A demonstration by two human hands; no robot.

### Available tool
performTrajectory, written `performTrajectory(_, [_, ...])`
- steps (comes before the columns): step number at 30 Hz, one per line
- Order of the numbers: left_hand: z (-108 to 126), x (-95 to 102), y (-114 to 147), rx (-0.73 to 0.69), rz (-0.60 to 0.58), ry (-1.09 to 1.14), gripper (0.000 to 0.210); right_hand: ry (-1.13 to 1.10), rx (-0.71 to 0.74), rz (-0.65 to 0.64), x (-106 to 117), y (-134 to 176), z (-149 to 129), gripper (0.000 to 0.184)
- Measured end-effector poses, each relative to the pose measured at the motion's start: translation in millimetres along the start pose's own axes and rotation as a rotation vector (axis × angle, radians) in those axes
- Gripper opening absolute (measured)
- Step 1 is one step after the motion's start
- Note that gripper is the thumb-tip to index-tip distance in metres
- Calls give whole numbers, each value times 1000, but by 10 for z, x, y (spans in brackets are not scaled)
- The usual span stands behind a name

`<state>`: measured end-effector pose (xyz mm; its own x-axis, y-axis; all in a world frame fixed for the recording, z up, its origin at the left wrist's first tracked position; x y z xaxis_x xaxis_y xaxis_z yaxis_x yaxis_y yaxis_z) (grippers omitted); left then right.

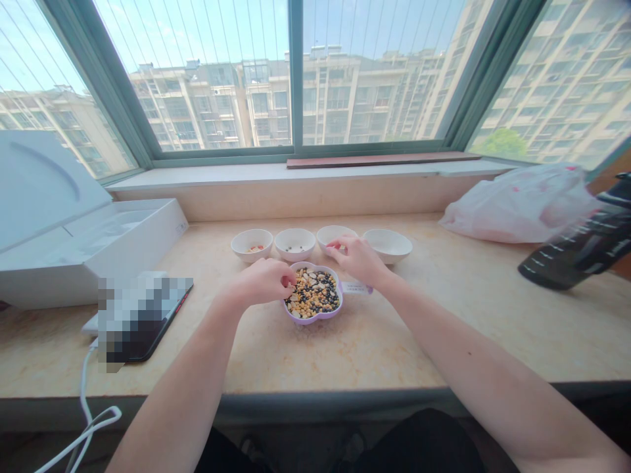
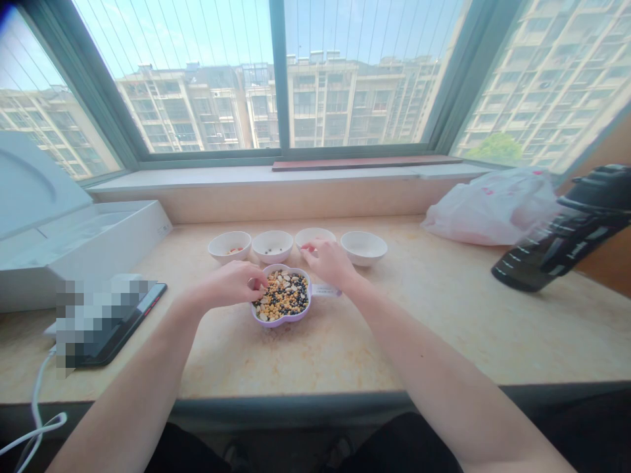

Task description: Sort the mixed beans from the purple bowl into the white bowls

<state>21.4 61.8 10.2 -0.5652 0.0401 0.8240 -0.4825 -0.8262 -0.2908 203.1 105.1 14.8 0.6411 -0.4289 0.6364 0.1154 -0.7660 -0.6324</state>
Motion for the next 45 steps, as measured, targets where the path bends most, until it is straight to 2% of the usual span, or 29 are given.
performTrajectory(6, [29, -30, -4, -14, 3, 37, 22, -49, 46, -44, -34, 64, -216, 16])
performTrajectory(12, [21, -64, -23, -18, -26, -90, 20, -72, 33, -64, -61, 86, -232, 17])
performTrajectory(14, [8, -16, -44, 6, 16, -75, 19, -81, 34, -60, -60, 88, -228, 17])
performTrajectory(16, [-5, 71, -71, 43, 105, -20, 19, -81, 42, -61, -62, 91, -229, 17])
performTrajectory(19, [-15, 196, -104, 98, 265, 158, 20, -72, 57, -69, -68, 95, -235, 19])
performTrajectory(23, [-48, 213, -136, 185, 400, 641, 23, -97, 72, -67, -59, 93, -253, 20])
performTrajectory(27, [-94, 106, -156, 289, 406, 1111, 31, -101, 44, -78, -57, 91, -248, 20])
performTrajectory(32, [-126, 84, -174, 333, 410, 1462, 36, -105, 30, -83, -62, 93, -240, 21])
performTrajectory(35, [-153, 124, -179, 344, 443, 1547, 37, -98, 43, -78, -58, 87, -228, 21])
performTrajectory(45, [-163, 231, -133, 330, 526, 1447, 20, -102, 47, -58, -42, 62, -180, 20])
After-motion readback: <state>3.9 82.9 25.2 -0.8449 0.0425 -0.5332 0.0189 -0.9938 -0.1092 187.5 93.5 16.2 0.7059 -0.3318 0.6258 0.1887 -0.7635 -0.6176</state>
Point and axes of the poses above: each hand's wrist, its own y-axis away from the middle knuckle, its own x-axis out of the back of the hand, z = x × y, the point moved 8 cm from there along -y, towards the middle knuckle, and after that the axes turned 12 degrees about z, right-handed, at the moved point
